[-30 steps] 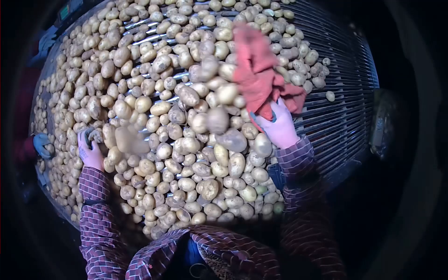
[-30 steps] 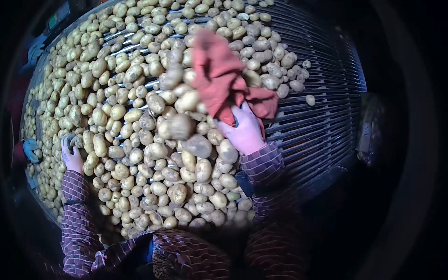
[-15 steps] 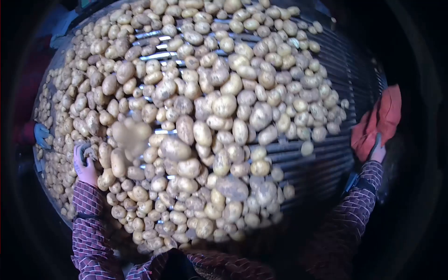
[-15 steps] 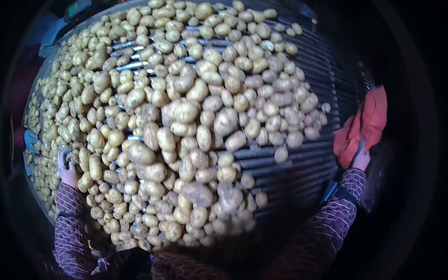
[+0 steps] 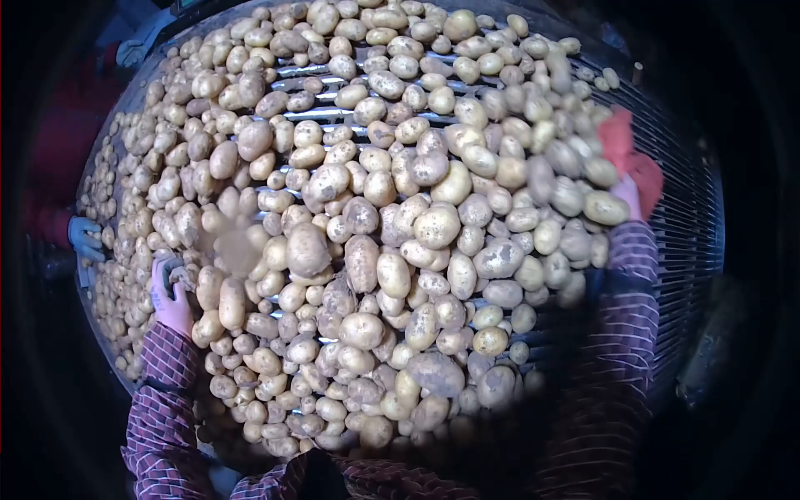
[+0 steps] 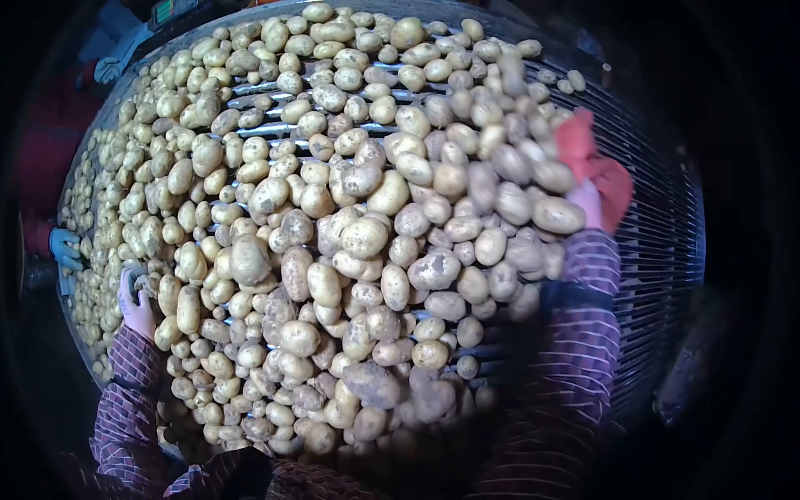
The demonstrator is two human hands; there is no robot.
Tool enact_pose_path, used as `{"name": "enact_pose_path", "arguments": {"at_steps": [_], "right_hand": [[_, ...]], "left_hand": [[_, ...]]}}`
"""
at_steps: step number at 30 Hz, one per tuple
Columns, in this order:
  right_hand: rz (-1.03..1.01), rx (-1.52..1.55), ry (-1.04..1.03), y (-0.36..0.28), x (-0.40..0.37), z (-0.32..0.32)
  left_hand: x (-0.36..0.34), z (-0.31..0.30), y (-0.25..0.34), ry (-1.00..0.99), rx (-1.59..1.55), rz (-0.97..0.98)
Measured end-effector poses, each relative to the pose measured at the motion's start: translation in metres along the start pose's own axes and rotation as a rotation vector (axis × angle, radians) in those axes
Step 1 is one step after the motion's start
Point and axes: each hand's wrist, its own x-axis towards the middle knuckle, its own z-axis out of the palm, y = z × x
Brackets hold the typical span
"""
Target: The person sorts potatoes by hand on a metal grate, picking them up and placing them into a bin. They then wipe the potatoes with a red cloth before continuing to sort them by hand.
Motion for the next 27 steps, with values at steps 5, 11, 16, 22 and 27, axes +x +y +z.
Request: {"name": "enact_pose_path", "arguments": {"at_steps": [5,11,16,22,27], "right_hand": [[-0.291,0.065,-0.116,-0.134,-0.052,0.061],[-0.666,0.085,0.373,-0.207,-0.103,0.013],[-0.175,-0.146,0.660,-0.156,-0.056,-0.099],[-0.146,-0.412,0.193,-0.077,0.053,0.009],[-0.340,0.030,-0.140,-0.158,-0.005,0.042]], "left_hand": [[0.001,0.000,0.013,0.027,-0.038,-0.018],[0.001,-0.001,-0.002,-0.021,-0.013,0.072],[0.001,-0.001,0.011,0.025,-0.047,-0.003],[0.003,-0.001,0.010,0.014,-0.032,0.024],[0.004,-0.001,0.007,-0.003,-0.009,0.054]]}}
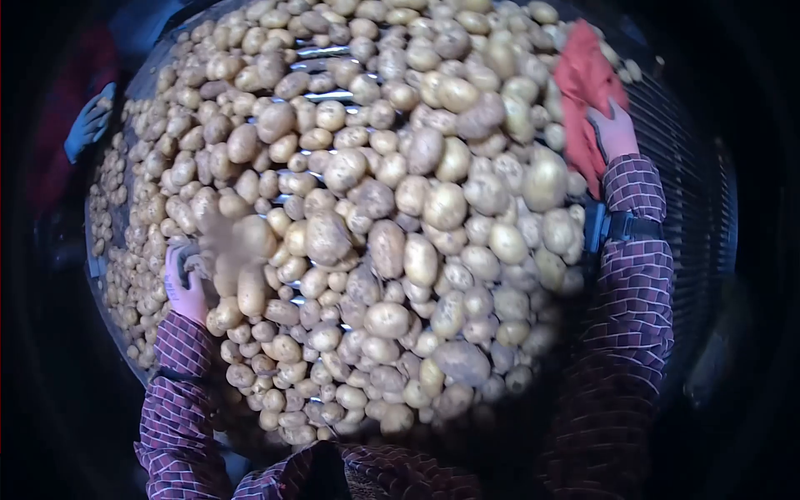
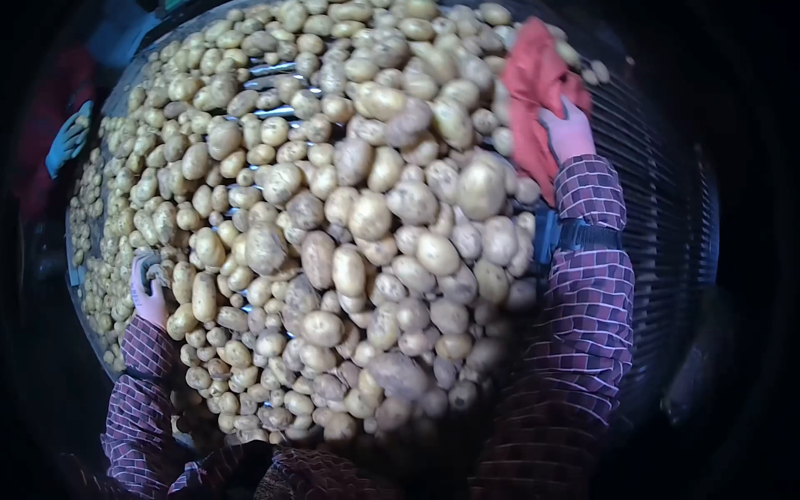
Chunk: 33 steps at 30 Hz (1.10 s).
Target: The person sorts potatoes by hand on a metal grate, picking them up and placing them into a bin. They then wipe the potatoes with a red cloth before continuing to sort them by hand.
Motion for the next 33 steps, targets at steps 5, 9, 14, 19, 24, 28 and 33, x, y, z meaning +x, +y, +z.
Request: {"name": "enact_pose_path", "arguments": {"at_steps": [5,9,14,19,24,28,33], "right_hand": [[-0.055,-0.092,0.519,-0.040,-0.125,-0.094],[-0.008,-0.448,0.725,0.035,-0.192,-0.148],[0.313,-0.471,0.406,0.151,-0.245,-0.037],[0.407,0.498,0.260,-0.032,-0.304,0.007],[0.373,0.431,0.263,-0.099,-0.364,-0.011],[0.379,0.577,0.604,-0.113,-0.402,-0.084],[0.413,0.586,1.060,-0.124,-0.464,-0.183]], "left_hand": [[0.000,0.000,-0.009,-0.051,-0.092,-0.026],[-0.002,0.004,-0.015,-0.014,-0.030,0.016],[-0.003,0.004,-0.018,-0.006,0.006,0.043],[0.000,0.008,-0.020,-0.010,-0.040,0.067],[0.000,0.015,-0.029,0.045,-0.015,0.186],[0.000,0.015,-0.022,0.056,-0.021,0.166],[0.001,0.014,-0.020,0.067,-0.028,0.174]]}}
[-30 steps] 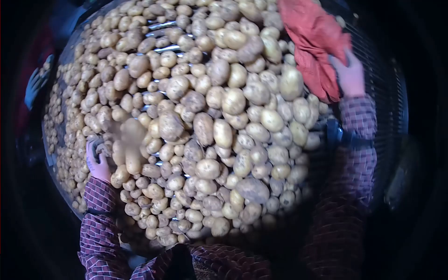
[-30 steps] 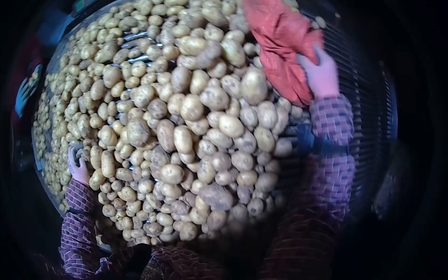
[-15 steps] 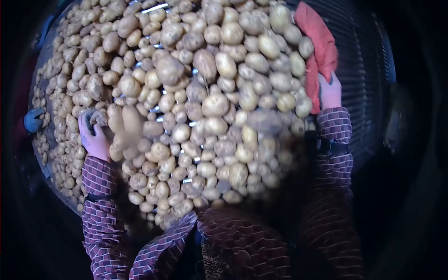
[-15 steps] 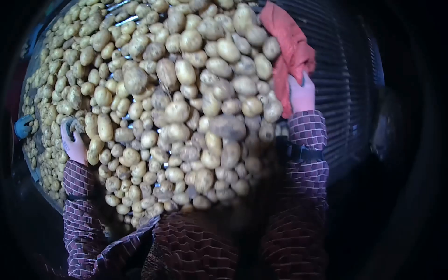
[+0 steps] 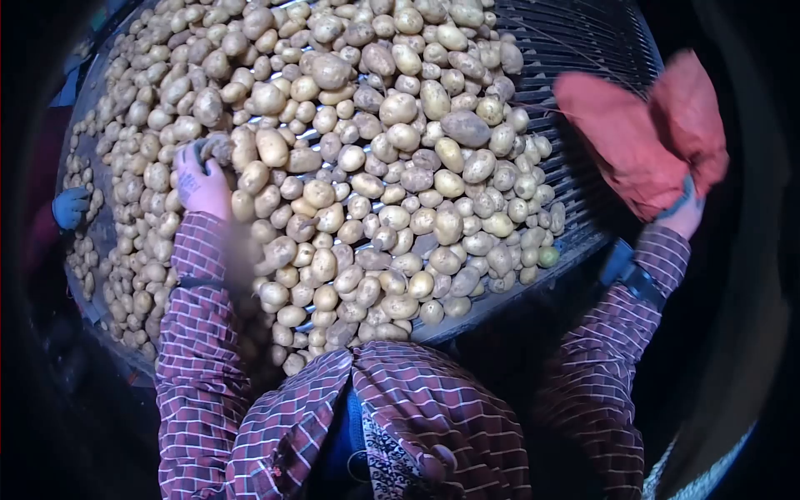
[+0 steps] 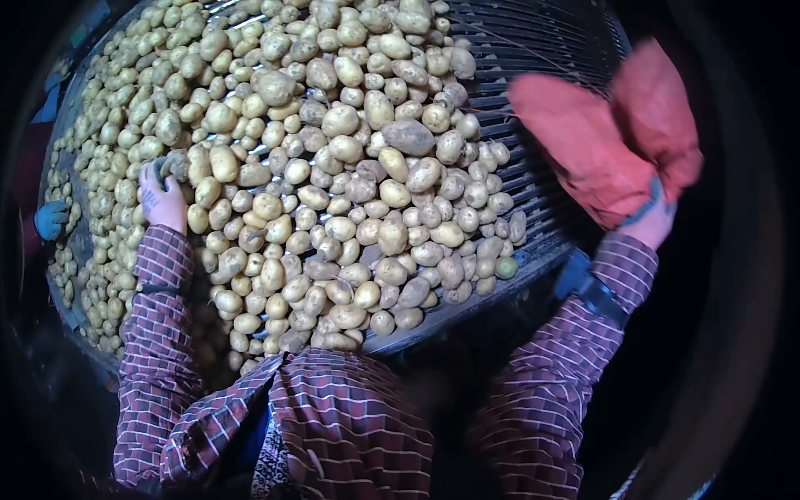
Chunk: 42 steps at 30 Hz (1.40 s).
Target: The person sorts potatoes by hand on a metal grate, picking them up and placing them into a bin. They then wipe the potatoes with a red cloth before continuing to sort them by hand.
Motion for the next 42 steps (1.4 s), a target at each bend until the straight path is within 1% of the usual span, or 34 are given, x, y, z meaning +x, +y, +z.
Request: {"name": "enact_pose_path", "arguments": {"at_steps": [2,3,5,6,7,8,9,10,11,12,13,14,15,17,19,21,22,23,25,26,27,28,29,30,31,32,33,34,35,36,37,38,39,42], "right_hand": [[-0.216,-0.371,0.287,-0.003,0.023,-0.038],[-0.341,-0.624,0.368,-0.005,0.023,-0.047],[-0.421,-1.072,0.383,0.022,0.053,-0.080],[-0.338,-1.320,0.340,0.046,0.050,-0.078],[-0.271,-1.566,0.280,0.069,0.047,-0.076],[-0.194,-1.739,0.139,0.102,0.050,-0.082],[-0.132,-1.798,-0.076,0.126,0.048,-0.079],[-0.131,-1.735,-0.275,0.140,0.042,-0.073],[-0.201,-1.585,-0.424,0.144,0.032,-0.056],[-0.278,-1.392,-0.527,0.133,0.012,-0.027],[-0.270,-1.236,-0.586,0.084,-0.030,0.024],[-0.192,-0.803,-0.690,0.064,-0.065,0.059],[-0.211,-0.624,-0.791,0.061,-0.091,0.089],[-0.396,-0.679,-0.899,0.062,-0.137,0.141],[-0.636,-1.121,-0.869,0.043,-0.181,0.172],[-0.550,-1.100,-0.762,0.057,-0.197,0.180],[-0.506,-1.094,-0.713,0.066,-0.205,0.181],[-0.433,-0.995,-0.748,0.071,-0.205,0.181],[-0.284,-0.804,-0.793,0.079,-0.193,0.170],[0.013,-0.536,-0.825,0.077,-0.187,0.159],[0.212,-0.272,-0.826,0.085,-0.181,0.147],[0.362,0.038,-0.765,0.078,-0.185,0.135],[0.505,0.350,-0.686,0.073,-0.193,0.117],[0.699,0.619,-0.684,0.076,-0.199,0.099],[0.753,0.659,-0.685,0.066,-0.209,0.080],[0.806,0.702,-0.684,0.051,-0.223,0.061],[0.864,0.746,-0.686,0.042,-0.233,0.045],[0.913,0.826,-0.714,0.046,-0.236,0.035],[0.968,1.013,-0.753,0.029,-0.247,0.024],[0.942,0.992,-0.714,0.036,-0.256,0.016],[0.931,0.971,-0.697,0.042,-0.266,0.014],[0.848,0.842,-0.632,0.039,-0.281,0.017],[0.911,0.910,-0.749,0.045,-0.287,0.016],[1.030,0.950,-0.870,0.044,-0.323,0.030]], "left_hand": [[-0.001,0.003,-0.001,0.017,0.017,-0.007],[0.001,0.001,0.000,0.006,-0.012,0.021],[0.001,-0.003,0.006,0.009,-0.005,0.013],[0.002,-0.006,0.009,-0.022,-0.012,-0.021],[0.002,-0.001,0.001,-0.003,0.009,0.022],[0.003,-0.001,0.000,-0.015,-0.007,0.011],[0.002,-0.001,0.001,-0.033,-0.026,-0.001],[0.002,0.001,-0.001,-0.020,0.010,-0.003],[0.002,0.001,0.000,-0.025,0.018,-0.009],[0.001,-0.002,0.003,-0.033,0.024,-0.018],[0.003,-0.004,0.006,-0.041,0.025,-0.022],[0.004,-0.004,0.007,-0.052,0.028,-0.044],[0.003,-0.005,0.007,-0.070,0.030,-0.069],[0.004,-0.004,0.011,-0.074,0.031,-0.096],[0.003,-0.005,0.009,-0.064,0.045,-0.106],[0.004,0.000,-0.001,-0.116,0.034,-0.090],[0.002,0.003,-0.003,-0.090,0.056,-0.077],[0.002,0.004,-0.004,-0.063,0.071,-0.061],[0.001,0.005,-0.009,-0.128,0.026,-0.094],[0.000,0.010,-0.013,-0.131,-0.002,-0.099],[0.001,0.013,-0.019,-0.133,-0.031,-0.103],[0.005,0.009,-0.020,-0.224,-0.070,-0.124],[0.005,0.010,-0.024,-0.204,-0.105,-0.079],[0.005,0.012,-0.028,-0.190,-0.206,-0.080],[0.006,0.015,-0.034,-0.180,-0.305,-0.080],[0.009,0.006,-0.025,-0.157,-0.494,-0.146],[0.005,-0.007,-0.019,-0.188,-0.484,-0.226],[0.006,0.008,-0.030,-0.136,-0.695,-0.279],[0.005,-0.014,-0.013,-0.081,-0.899,-0.342],[-0.009,-0.035,0.003,-0.143,-1.077,-0.476],[-0.019,-0.038,0.004,-0.064,-1.034,-0.295],[-0.032,-0.050,0.003,-0.258,-0.952,-0.431],[-0.045,-0.055,0.009,-0.305,-1.040,-0.480],[-0.084,-0.077,0.037,-0.399,-1.656,-0.657]]}}
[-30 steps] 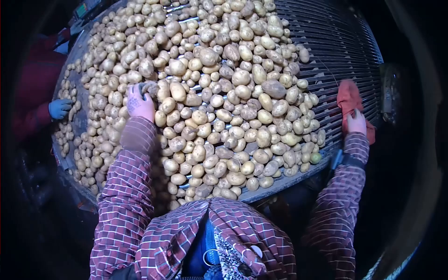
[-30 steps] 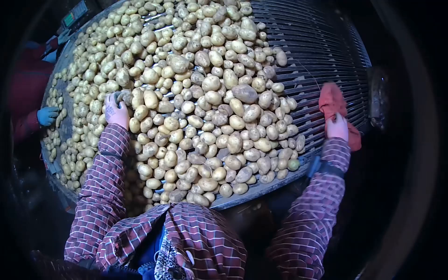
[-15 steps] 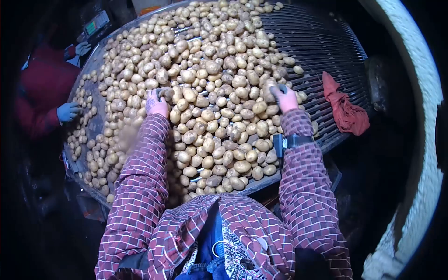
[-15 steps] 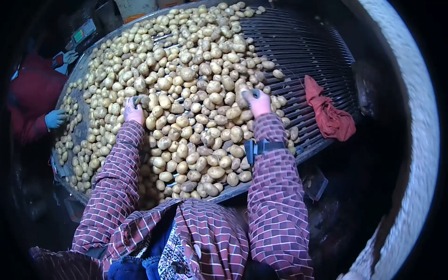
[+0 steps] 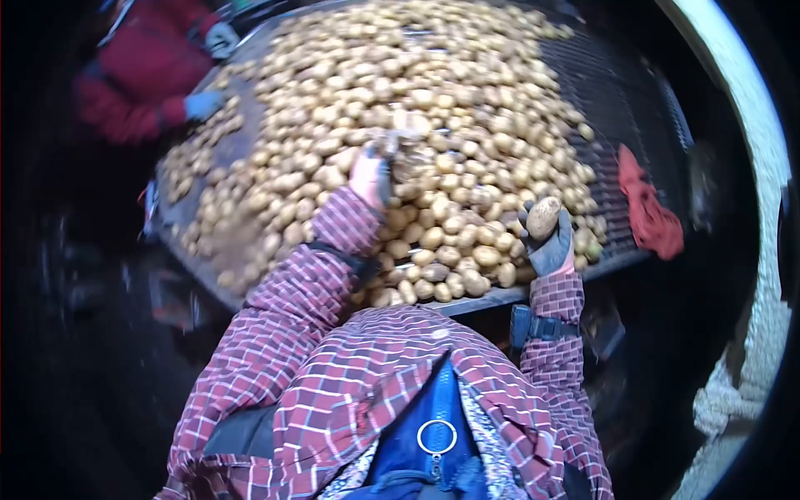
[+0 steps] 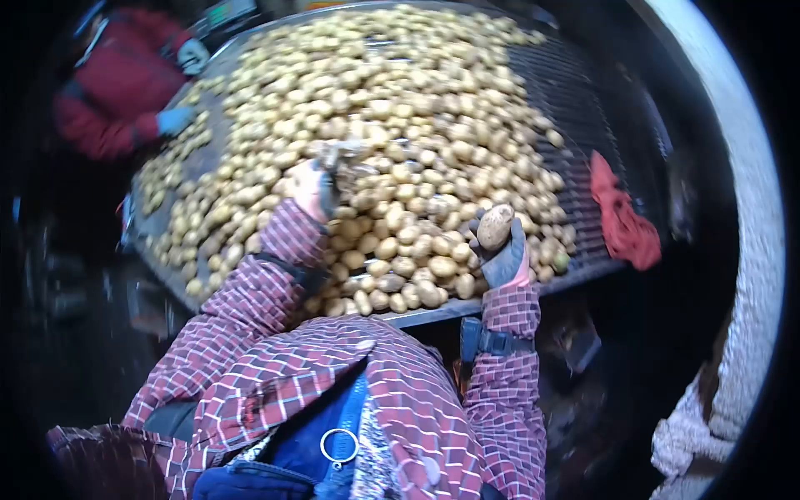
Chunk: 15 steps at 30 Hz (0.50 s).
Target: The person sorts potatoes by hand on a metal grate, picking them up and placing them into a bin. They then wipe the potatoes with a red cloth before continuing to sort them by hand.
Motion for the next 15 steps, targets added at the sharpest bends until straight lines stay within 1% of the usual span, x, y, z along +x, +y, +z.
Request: {"name": "enact_pose_path", "arguments": {"at_steps": [1,2,3,4,5,7,8,9,10,11,13,14,15], "right_hand": [[0.022,0.002,0.004,0.017,0.006,0.003],[0.030,-0.043,0.050,0.031,0.009,0.015],[0.027,-0.092,0.094,0.046,0.013,0.029],[0.032,-0.160,0.075,0.061,0.018,0.037],[-0.040,-0.327,0.028,0.078,0.013,0.074],[-0.210,-0.867,-0.118,0.111,0.016,0.116],[-0.239,-1.078,-0.144,0.148,0.022,0.140],[-0.287,-1.393,-0.293,0.174,0.023,0.154],[-0.280,-1.469,-0.473,0.199,0.021,0.166],[-0.265,-1.537,-0.665,0.221,0.018,0.178],[-0.039,-1.340,-0.826,0.252,0.011,0.192],[0.111,-1.218,-0.825,0.260,0.011,0.191],[0.183,-1.203,-0.824,0.267,0.023,0.187]], "left_hand": [[-0.008,0.003,0.004,-0.032,-0.108,-0.046],[-0.016,0.003,0.010,-0.042,-0.159,-0.104],[-0.052,0.028,0.043,-0.012,-0.230,-0.100],[-0.059,0.014,0.040,-0.002,-0.223,-0.078],[-0.066,-0.001,0.038,0.004,-0.215,-0.060],[-0.099,-0.011,0.058,0.030,0.019,-0.078],[-0.094,-0.039,0.047,-0.019,-0.019,-0.116],[-0.092,-0.066,0.035,-0.067,-0.055,-0.156],[-0.090,-0.093,0.023,-0.114,-0.089,-0.198],[-0.111,-0.099,0.038,-0.173,-0.250,-0.046],[-0.121,-0.163,0.038,-0.105,-0.311,-0.125],[-0.127,-0.188,0.033,0.046,-0.294,-0.042],[-0.127,-0.210,0.035,0.103,-0.386,0.008]]}}
